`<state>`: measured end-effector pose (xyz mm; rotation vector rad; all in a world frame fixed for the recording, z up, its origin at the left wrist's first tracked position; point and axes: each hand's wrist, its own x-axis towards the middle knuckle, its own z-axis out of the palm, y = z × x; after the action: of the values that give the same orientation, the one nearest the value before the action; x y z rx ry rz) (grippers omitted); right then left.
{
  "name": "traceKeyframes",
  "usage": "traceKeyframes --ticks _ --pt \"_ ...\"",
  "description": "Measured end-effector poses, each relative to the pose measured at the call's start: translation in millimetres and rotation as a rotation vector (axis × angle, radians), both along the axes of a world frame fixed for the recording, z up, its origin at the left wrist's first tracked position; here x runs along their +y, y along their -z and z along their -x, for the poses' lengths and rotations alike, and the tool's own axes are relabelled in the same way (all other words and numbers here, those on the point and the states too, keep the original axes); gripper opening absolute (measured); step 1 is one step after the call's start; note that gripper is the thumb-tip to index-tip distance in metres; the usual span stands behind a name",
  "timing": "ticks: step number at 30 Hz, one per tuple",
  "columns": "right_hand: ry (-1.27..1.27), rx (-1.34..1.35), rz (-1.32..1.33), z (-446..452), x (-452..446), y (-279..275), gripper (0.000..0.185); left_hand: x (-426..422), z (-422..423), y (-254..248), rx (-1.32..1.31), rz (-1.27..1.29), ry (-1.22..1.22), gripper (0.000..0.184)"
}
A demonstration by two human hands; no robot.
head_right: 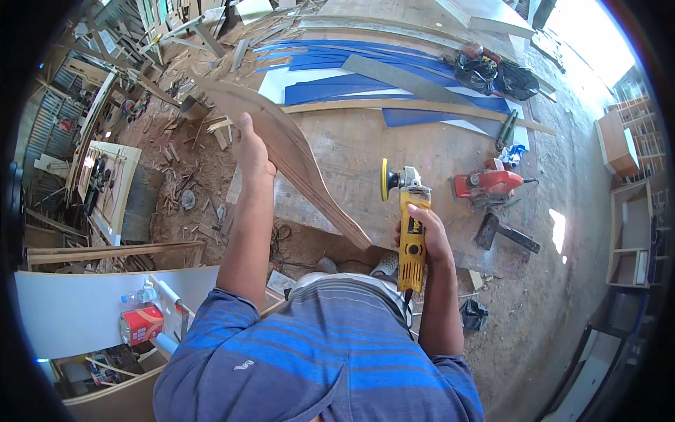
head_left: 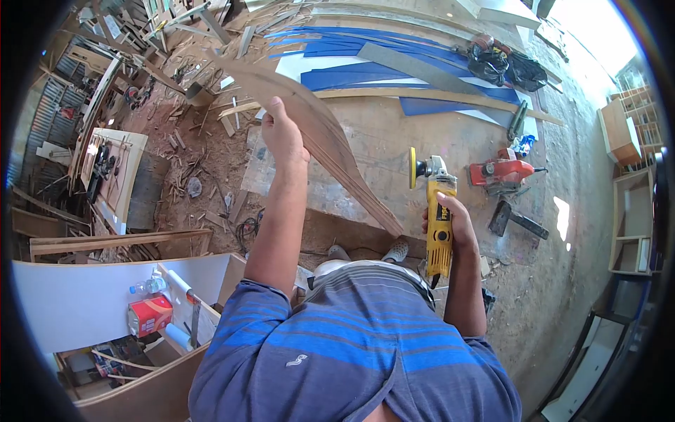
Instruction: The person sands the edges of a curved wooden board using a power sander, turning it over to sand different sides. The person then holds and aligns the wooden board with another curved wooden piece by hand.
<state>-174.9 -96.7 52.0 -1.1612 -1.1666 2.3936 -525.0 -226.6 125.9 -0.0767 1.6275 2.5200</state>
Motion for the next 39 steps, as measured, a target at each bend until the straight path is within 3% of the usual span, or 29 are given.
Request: traceKeyframes --ticks 5,14,18,29,39 --pt "0.047 -0.026 0.023 -6.8 7.5 9.1 0.043 -11.8 12.4 21.3 -0.060 0.039 -0.055 0.058" --pt "0.093 -0.053 -0.043 -14.8 15.2 22.5 0.044 -25.4 19.4 59.0 -0.024 -0.092 -0.051 0.058" --pt "0.103 -0.046 -0.022 -13.1 14.2 18.0 0.044 -31.6 11.5 60.6 -0.022 -0.159 0.050 0.047" --pt "0.097 -0.063 -0.041 -9.4 17.1 24.6 0.041 -31.6 4.0 72.8 0.120 -0.457 0.138 0.064" --pt "0.107 -0.066 -0.043 -6.6 17.3 21.2 0.041 -28.5 -1.6 67.1 0.016 -0.430 0.030 0.056"
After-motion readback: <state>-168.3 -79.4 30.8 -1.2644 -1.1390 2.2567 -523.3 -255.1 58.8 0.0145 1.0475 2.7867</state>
